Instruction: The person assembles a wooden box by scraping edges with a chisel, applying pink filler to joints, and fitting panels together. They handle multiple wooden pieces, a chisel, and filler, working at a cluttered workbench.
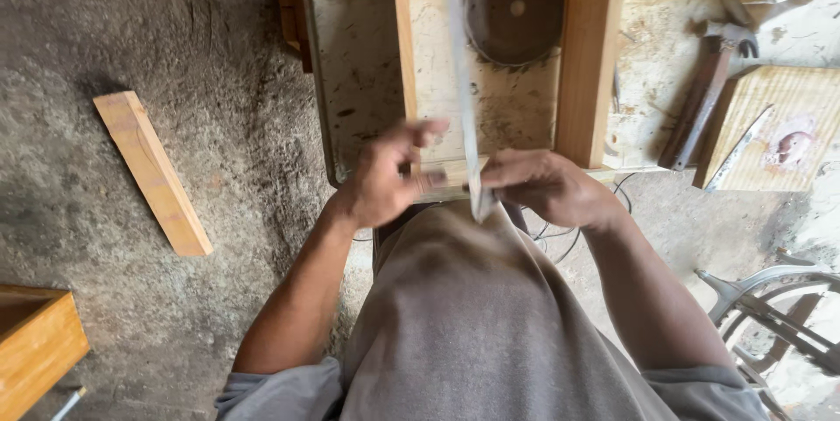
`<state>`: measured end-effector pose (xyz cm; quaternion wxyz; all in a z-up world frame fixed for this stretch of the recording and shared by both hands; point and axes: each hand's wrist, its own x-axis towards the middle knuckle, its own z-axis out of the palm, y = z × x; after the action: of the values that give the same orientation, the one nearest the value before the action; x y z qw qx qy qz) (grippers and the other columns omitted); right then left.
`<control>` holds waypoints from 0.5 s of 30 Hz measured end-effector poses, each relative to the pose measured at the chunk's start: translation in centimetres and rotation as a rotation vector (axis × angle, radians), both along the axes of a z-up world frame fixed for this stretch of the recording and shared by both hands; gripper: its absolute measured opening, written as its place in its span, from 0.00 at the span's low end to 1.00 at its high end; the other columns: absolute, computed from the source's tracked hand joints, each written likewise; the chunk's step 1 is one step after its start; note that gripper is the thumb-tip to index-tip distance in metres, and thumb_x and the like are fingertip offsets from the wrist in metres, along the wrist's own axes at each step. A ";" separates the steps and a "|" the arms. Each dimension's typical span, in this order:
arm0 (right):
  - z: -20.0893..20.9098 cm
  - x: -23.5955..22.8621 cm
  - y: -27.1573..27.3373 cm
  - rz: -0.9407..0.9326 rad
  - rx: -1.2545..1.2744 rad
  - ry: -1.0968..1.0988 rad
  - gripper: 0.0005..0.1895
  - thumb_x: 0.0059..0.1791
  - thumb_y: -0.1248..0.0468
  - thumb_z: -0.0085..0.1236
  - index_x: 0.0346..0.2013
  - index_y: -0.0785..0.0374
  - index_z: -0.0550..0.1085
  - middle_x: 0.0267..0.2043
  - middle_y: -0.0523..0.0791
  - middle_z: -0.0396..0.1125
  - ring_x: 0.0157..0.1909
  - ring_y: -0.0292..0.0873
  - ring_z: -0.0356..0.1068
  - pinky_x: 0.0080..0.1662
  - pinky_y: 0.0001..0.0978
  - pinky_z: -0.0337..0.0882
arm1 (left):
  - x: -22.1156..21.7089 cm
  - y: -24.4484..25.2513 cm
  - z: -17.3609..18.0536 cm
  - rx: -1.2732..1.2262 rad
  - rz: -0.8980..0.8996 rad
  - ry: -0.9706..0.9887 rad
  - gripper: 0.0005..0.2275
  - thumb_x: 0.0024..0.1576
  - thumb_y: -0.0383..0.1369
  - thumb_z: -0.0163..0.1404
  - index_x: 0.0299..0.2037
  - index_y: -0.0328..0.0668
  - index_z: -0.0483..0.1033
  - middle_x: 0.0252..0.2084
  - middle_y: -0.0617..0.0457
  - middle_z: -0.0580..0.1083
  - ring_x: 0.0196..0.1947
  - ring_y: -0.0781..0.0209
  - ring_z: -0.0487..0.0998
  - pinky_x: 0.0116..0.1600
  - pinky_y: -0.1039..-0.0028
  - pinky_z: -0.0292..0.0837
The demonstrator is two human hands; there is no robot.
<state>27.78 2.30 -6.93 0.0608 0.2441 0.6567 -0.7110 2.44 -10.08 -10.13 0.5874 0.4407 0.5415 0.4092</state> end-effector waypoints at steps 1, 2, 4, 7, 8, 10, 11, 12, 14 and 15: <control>0.4 0.5 -0.5 -0.071 -0.168 0.045 0.17 0.52 0.68 0.49 0.53 0.67 0.78 0.52 0.50 0.74 0.48 0.45 0.75 0.49 0.36 0.78 | 0.8 0.4 1.0 0.242 -0.178 -0.162 0.21 0.61 0.35 0.63 0.63 0.49 0.73 0.58 0.47 0.74 0.61 0.57 0.77 0.66 0.64 0.78; 0.6 0.9 -1.0 -0.145 -0.333 0.093 0.14 0.53 0.69 0.51 0.51 0.69 0.77 0.56 0.50 0.72 0.52 0.46 0.74 0.50 0.37 0.77 | 1.7 0.9 2.0 0.240 -0.232 -0.227 0.25 0.56 0.35 0.63 0.64 0.48 0.71 0.63 0.46 0.68 0.62 0.55 0.75 0.66 0.63 0.76; 0.8 1.7 -1.8 -0.216 -0.458 0.117 0.12 0.55 0.69 0.54 0.51 0.71 0.78 0.54 0.53 0.71 0.51 0.46 0.72 0.50 0.39 0.75 | 3.9 1.5 3.6 0.226 -0.341 -0.360 0.33 0.47 0.35 0.64 0.66 0.46 0.67 0.74 0.42 0.55 0.63 0.51 0.72 0.66 0.61 0.71; 0.8 3.7 -2.7 -0.297 -0.346 0.036 0.14 0.56 0.67 0.55 0.55 0.67 0.79 0.45 0.54 0.72 0.45 0.45 0.71 0.49 0.38 0.74 | 6.5 2.9 4.5 0.331 -0.219 -0.581 0.12 0.60 0.35 0.56 0.53 0.51 0.77 0.71 0.45 0.61 0.69 0.54 0.66 0.62 0.60 0.79; 1.1 5.0 -2.7 -0.367 -0.309 0.015 0.17 0.56 0.64 0.53 0.59 0.63 0.76 0.49 0.52 0.73 0.47 0.44 0.72 0.51 0.38 0.75 | 7.3 3.3 4.6 0.273 -0.207 -0.560 0.10 0.63 0.36 0.54 0.52 0.49 0.78 0.66 0.46 0.67 0.65 0.55 0.71 0.63 0.61 0.79; 1.2 7.7 -2.1 -0.442 0.051 0.067 0.18 0.56 0.63 0.53 0.60 0.62 0.74 0.59 0.51 0.70 0.58 0.45 0.70 0.59 0.39 0.74 | 8.9 4.2 4.3 0.155 -0.180 -0.518 0.09 0.68 0.38 0.50 0.49 0.45 0.79 0.56 0.46 0.79 0.57 0.57 0.80 0.66 0.62 0.80; 1.6 9.7 -1.3 -0.437 0.374 0.136 0.16 0.56 0.63 0.55 0.58 0.65 0.74 0.66 0.52 0.67 0.67 0.47 0.67 0.66 0.40 0.71 | 9.5 4.9 3.9 0.129 -0.164 -0.398 0.11 0.68 0.40 0.48 0.48 0.45 0.79 0.53 0.48 0.80 0.53 0.59 0.81 0.63 0.65 0.80; 1.8 11.7 -0.8 -0.589 0.324 -0.032 0.16 0.55 0.63 0.56 0.57 0.63 0.74 0.64 0.50 0.67 0.62 0.44 0.70 0.62 0.37 0.73 | 10.0 5.7 3.3 0.099 -0.134 -0.273 0.12 0.67 0.42 0.46 0.46 0.45 0.79 0.50 0.50 0.81 0.49 0.61 0.81 0.60 0.68 0.80; 2.2 15.5 -0.2 -0.749 0.337 -0.409 0.14 0.54 0.62 0.57 0.54 0.62 0.76 0.58 0.49 0.72 0.54 0.41 0.74 0.55 0.34 0.77 | 11.1 7.3 1.9 -0.060 -0.173 0.069 0.16 0.66 0.46 0.46 0.42 0.42 0.79 0.42 0.48 0.81 0.41 0.61 0.82 0.52 0.68 0.79; 2.2 17.1 -0.3 -0.756 0.404 -0.613 0.12 0.55 0.62 0.58 0.52 0.62 0.78 0.52 0.49 0.75 0.51 0.42 0.75 0.53 0.33 0.78 | 11.7 8.2 1.1 -0.190 -0.241 0.285 0.18 0.65 0.48 0.49 0.39 0.38 0.79 0.38 0.45 0.81 0.37 0.58 0.81 0.48 0.65 0.78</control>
<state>44.92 2.05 -4.73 -0.0588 0.6678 0.5986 -0.4385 14.14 -1.86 -9.00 0.5885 0.4983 0.5987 0.2166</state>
